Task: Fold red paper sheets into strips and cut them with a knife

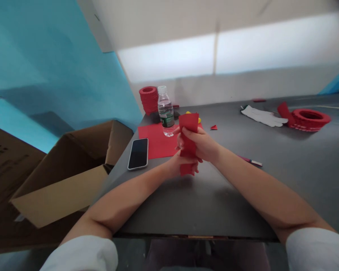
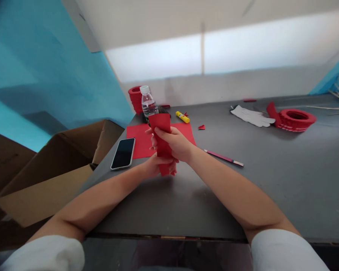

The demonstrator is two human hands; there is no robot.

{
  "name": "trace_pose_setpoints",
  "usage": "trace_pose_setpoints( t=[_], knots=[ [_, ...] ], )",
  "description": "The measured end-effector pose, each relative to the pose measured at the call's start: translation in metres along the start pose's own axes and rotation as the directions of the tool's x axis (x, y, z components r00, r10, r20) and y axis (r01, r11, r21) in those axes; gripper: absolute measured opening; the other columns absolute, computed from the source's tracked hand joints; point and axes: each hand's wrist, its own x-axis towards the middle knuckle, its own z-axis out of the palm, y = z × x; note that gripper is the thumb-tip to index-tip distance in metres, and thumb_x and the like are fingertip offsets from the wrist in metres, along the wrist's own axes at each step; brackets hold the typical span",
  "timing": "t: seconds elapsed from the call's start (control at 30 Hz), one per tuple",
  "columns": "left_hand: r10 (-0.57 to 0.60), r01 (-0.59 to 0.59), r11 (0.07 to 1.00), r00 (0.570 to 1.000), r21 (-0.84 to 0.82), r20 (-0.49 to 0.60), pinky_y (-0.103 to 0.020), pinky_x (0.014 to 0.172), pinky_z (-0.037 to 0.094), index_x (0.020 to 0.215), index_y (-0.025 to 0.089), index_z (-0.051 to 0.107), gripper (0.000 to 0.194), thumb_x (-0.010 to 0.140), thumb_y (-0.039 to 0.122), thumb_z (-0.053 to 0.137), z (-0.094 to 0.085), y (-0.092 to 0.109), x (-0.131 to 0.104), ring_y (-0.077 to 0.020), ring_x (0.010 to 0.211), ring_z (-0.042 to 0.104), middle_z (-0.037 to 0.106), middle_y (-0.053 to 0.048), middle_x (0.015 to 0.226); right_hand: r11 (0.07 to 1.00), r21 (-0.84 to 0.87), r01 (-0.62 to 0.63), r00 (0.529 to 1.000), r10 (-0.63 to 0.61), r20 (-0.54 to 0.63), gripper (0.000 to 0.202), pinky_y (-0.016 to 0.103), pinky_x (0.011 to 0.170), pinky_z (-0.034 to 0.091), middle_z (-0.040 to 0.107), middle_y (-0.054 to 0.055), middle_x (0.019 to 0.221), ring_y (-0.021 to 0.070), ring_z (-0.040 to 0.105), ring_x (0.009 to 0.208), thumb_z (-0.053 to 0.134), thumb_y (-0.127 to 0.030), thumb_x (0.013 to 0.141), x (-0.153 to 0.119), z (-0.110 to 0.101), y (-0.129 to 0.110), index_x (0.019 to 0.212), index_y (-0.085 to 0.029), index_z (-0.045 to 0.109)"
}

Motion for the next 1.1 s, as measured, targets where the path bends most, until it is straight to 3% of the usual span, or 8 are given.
trace_pose_setpoints(
  t=[0.07,0.2,0.4,0.53,0.7,0.8,0.93,1.1],
  knots=[
    [0.003,-0.002,0.999,1.000,0.052,-0.015,-0.027,0.054,0.044,0.065,0.013,0.058,0.036,0.060,0.046,0.072,0.000,-0.001,0.000,-0.0098,0.047,0.048,0.048,0.002,0.047,1.000,-0.010,-0.022,1.000,0.022,0.015,0.024,0.023,0.058,0.048,0.058,-0.002,0.066,0.0098,0.056,0.060,0.061,-0.041,0.083,-0.002,0.002,-0.003,0.092,-0.019,0.064],
    [0.058,-0.043,0.978,0.996,0.205,-0.068,-0.023,0.051,0.039,0.057,0.013,0.054,0.036,0.066,0.043,0.071,-0.004,-0.002,0.003,-0.0076,0.048,0.046,0.051,0.001,0.050,0.994,-0.107,-0.002,0.996,0.012,0.094,0.026,0.024,0.061,0.049,0.066,0.003,0.078,0.0129,0.061,0.070,0.059,-0.040,0.084,-0.008,0.008,-0.010,0.097,-0.018,0.065],
    [0.123,-0.093,0.941,0.990,0.326,-0.074,-0.022,0.052,0.039,0.062,0.014,0.054,0.039,0.068,0.049,0.071,-0.008,-0.006,0.007,-0.0077,0.051,0.048,0.053,0.002,0.055,0.981,-0.189,0.035,0.997,-0.021,0.077,0.026,0.024,0.063,0.050,0.065,0.001,0.070,0.0106,0.060,0.063,0.054,-0.039,0.087,-0.011,0.017,-0.012,0.093,-0.017,0.067],
    [0.113,-0.095,0.939,0.993,0.331,-0.034,-0.023,0.054,0.041,0.065,0.013,0.055,0.038,0.068,0.047,0.072,-0.007,-0.008,0.007,-0.0095,0.055,0.051,0.054,0.001,0.057,0.977,-0.193,0.088,0.996,-0.088,0.008,0.023,0.027,0.066,0.052,0.068,0.004,0.076,0.0132,0.063,0.068,0.061,-0.037,0.083,-0.011,0.019,-0.012,0.089,-0.016,0.067],
    [0.064,-0.077,0.963,0.996,0.258,0.059,-0.026,0.064,0.046,0.075,0.012,0.062,0.033,0.067,0.041,0.075,-0.010,-0.001,0.005,-0.0136,0.067,0.058,0.061,-0.004,0.070,0.971,-0.220,0.098,0.995,-0.089,0.050,0.023,0.022,0.057,0.049,0.063,0.000,0.064,0.0100,0.059,0.057,0.058,-0.038,0.085,-0.011,0.013,-0.013,0.083,-0.016,0.067],
    [0.070,-0.086,0.980,0.993,0.182,0.094,-0.032,0.074,0.048,0.087,0.011,0.064,0.042,0.066,0.047,0.072,-0.012,0.005,0.004,-0.0205,0.081,0.062,0.065,-0.009,0.084,0.975,-0.204,0.087,0.995,-0.076,0.064,0.024,0.022,0.057,0.048,0.062,0.000,0.065,0.0102,0.059,0.059,0.059,-0.040,0.084,-0.009,0.007,-0.012,0.083,-0.017,0.067],
    [0.112,-0.113,0.967,0.994,0.230,0.017,-0.031,0.069,0.048,0.070,0.012,0.061,0.033,0.067,0.044,0.071,-0.010,0.007,0.005,-0.0170,0.069,0.059,0.061,-0.005,0.068,0.972,-0.216,0.094,0.991,-0.070,0.118,0.020,0.022,0.059,0.047,0.061,0.000,0.067,0.0099,0.057,0.063,0.061,-0.035,0.083,-0.009,0.007,-0.012,0.085,-0.016,0.068],
    [0.062,-0.050,0.941,0.998,0.335,-0.024,-0.026,0.056,0.044,0.058,0.014,0.058,0.024,0.070,0.032,0.069,-0.004,0.007,0.003,-0.0140,0.059,0.054,0.055,-0.002,0.057,0.966,-0.254,0.049,0.981,0.002,0.193,0.019,0.020,0.057,0.043,0.056,-0.002,0.066,0.0095,0.053,0.064,0.065,-0.032,0.080,-0.013,0.013,-0.013,0.090,-0.017,0.066]
  ],
)
